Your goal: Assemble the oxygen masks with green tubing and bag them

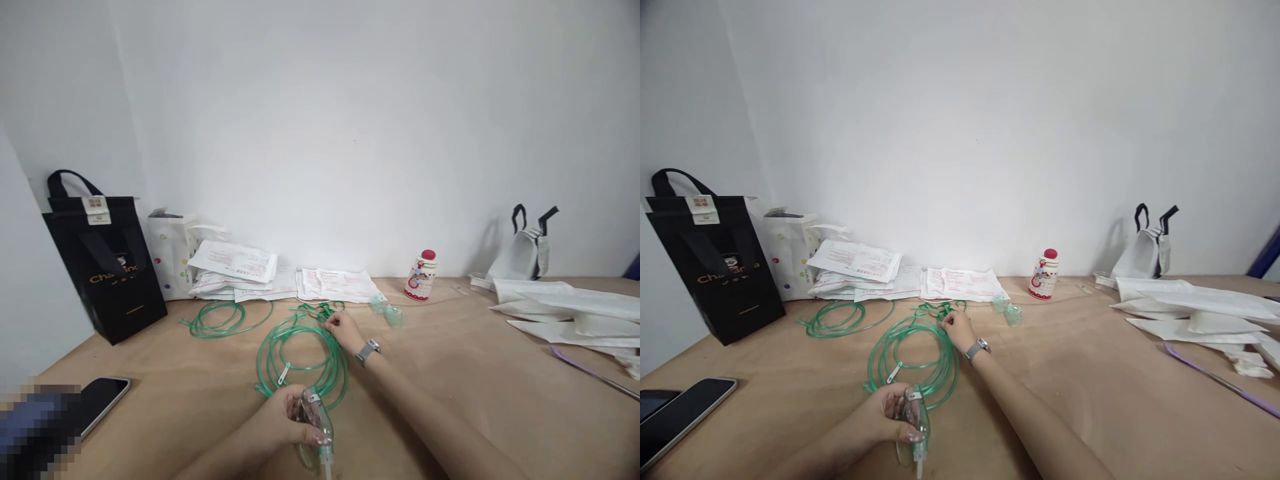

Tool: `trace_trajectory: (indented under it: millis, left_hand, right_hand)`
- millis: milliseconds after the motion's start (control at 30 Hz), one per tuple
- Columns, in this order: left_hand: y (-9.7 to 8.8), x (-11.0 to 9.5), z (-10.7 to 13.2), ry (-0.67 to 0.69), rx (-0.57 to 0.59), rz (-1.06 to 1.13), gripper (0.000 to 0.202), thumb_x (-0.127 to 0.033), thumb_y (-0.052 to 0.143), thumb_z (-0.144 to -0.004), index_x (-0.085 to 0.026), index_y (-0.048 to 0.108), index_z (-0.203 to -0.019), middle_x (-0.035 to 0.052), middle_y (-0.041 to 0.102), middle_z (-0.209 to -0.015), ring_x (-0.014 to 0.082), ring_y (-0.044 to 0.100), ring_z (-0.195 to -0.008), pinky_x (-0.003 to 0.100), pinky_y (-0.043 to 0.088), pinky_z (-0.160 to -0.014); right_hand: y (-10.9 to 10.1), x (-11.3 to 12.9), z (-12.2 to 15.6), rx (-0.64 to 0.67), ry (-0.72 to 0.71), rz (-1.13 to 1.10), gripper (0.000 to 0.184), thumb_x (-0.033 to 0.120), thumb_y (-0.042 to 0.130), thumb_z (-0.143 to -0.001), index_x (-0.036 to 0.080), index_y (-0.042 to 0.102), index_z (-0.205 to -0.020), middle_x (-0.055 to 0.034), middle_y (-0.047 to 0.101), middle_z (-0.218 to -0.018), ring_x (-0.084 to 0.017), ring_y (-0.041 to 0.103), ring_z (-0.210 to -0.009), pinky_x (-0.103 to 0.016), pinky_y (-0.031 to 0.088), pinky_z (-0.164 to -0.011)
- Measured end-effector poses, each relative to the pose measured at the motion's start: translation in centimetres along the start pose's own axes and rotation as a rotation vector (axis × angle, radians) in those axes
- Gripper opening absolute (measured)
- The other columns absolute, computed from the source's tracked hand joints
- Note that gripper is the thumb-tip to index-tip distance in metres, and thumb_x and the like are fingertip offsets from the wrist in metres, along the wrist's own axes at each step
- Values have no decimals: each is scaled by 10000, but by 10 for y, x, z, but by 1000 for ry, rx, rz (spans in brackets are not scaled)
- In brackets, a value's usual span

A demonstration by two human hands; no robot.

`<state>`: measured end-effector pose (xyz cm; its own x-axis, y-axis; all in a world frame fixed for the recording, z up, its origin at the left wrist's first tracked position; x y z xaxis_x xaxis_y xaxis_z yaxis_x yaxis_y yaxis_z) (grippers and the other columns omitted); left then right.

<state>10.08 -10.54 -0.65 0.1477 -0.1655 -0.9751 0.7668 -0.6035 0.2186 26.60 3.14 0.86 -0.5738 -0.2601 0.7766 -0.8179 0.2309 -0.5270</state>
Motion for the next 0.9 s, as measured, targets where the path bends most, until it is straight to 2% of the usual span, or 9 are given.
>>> trace_trajectory:
  millis: [133, 200, 300, 367, 433, 567, 667, 767, 900]
  left_hand:
    - [-5, 9, -5, 57, -54, -26, 313, -265, 783, -477, -140, 544, -636, -31, 558, -573, 85, 497, -536, 194, 387, -522]
    - [-9, 13, -8, 30, -129, -4, 339, -440, 696, -562, -143, 540, -613, -24, 554, -521, 91, 493, -469, 206, 381, -467]
    - [-17, 19, -10, -106, -257, 27, 545, -676, 429, -637, -152, 515, -519, -14, 501, -380, 111, 464, -338, 226, 340, -360]
    - [-20, 20, -10, -175, -290, -19, 569, -700, 413, -620, -158, 494, -465, -20, 460, -314, 113, 445, -288, 218, 305, -319]
    - [-22, 21, -11, -193, -284, -78, 529, -661, 498, -596, -152, 494, -450, -27, 449, -286, 99, 428, -262, 199, 274, -303]
    - [-23, 20, -10, -204, -295, -130, 522, -652, 549, -550, -148, 488, -431, -41, 440, -269, 68, 377, -230, 175, 226, -279]
    - [-18, 16, -6, -236, -307, -169, 512, -654, 537, -558, -167, 454, -422, -73, 367, -238, 70, 352, -216, 175, 237, -260]
    - [-14, 11, -1, -255, -316, -197, 468, -597, 603, -539, -179, 417, -439, -90, 367, -271, 46, 307, -216, 163, 205, -244]
    - [-15, 15, -3, -234, -259, -146, 472, -580, 626, -516, -188, 377, -436, -102, 362, -286, 33, 294, -213, 163, 212, -257]
  right_hand:
    - [-12, 3, 2, -36, 29, -141, 124, 209, 605, -602, 181, 516, -520, 9, 493, -601, -174, 471, -675, -308, 352, -660]
    - [-17, 1, 8, -44, 60, -245, 132, 243, 616, -603, 182, 515, -542, 15, 495, -593, -167, 470, -657, -306, 359, -649]
    - [-22, -5, 21, -9, 129, -448, 163, 313, 606, -636, 176, 527, -597, 9, 529, -585, -145, 483, -573, -288, 382, -561]
    - [-27, -9, 32, 34, 175, -598, 176, 342, 580, -672, 169, 551, -657, -18, 584, -632, -132, 505, -533, -271, 395, -502]
    - [-35, -12, 39, 56, 204, -737, 160, 329, 578, -687, 170, 573, -704, -38, 624, -685, -118, 523, -516, -253, 412, -474]
    - [-56, -16, 41, -6, 199, -959, 117, 249, 652, -631, 196, 593, -717, 1, 638, -660, -81, 525, -499, -200, 439, -468]
    - [-74, -8, 36, -72, 156, -1059, 217, 203, 683, -592, 227, 610, -794, 34, 641, -658, -67, 534, -522, -175, 451, -498]
    - [-102, 18, 39, -142, 59, -1090, 199, 186, 669, -614, 216, 633, -808, 21, 662, -716, -69, 570, -627, -159, 463, -581]
    - [-143, 65, 55, -307, -256, -992, 199, 198, 592, -688, 192, 651, -878, -35, 673, -899, -142, 603, -847, -267, 456, -806]
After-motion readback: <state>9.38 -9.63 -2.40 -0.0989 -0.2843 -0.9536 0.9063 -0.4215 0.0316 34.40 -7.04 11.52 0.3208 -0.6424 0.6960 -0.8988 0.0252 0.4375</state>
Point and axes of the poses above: each hand's wrist, its own z-axis away from the middle knuckle, its own y-axis out of the palm, x = y × z, the point moved 4 cm from there along -z, towards the middle knuckle
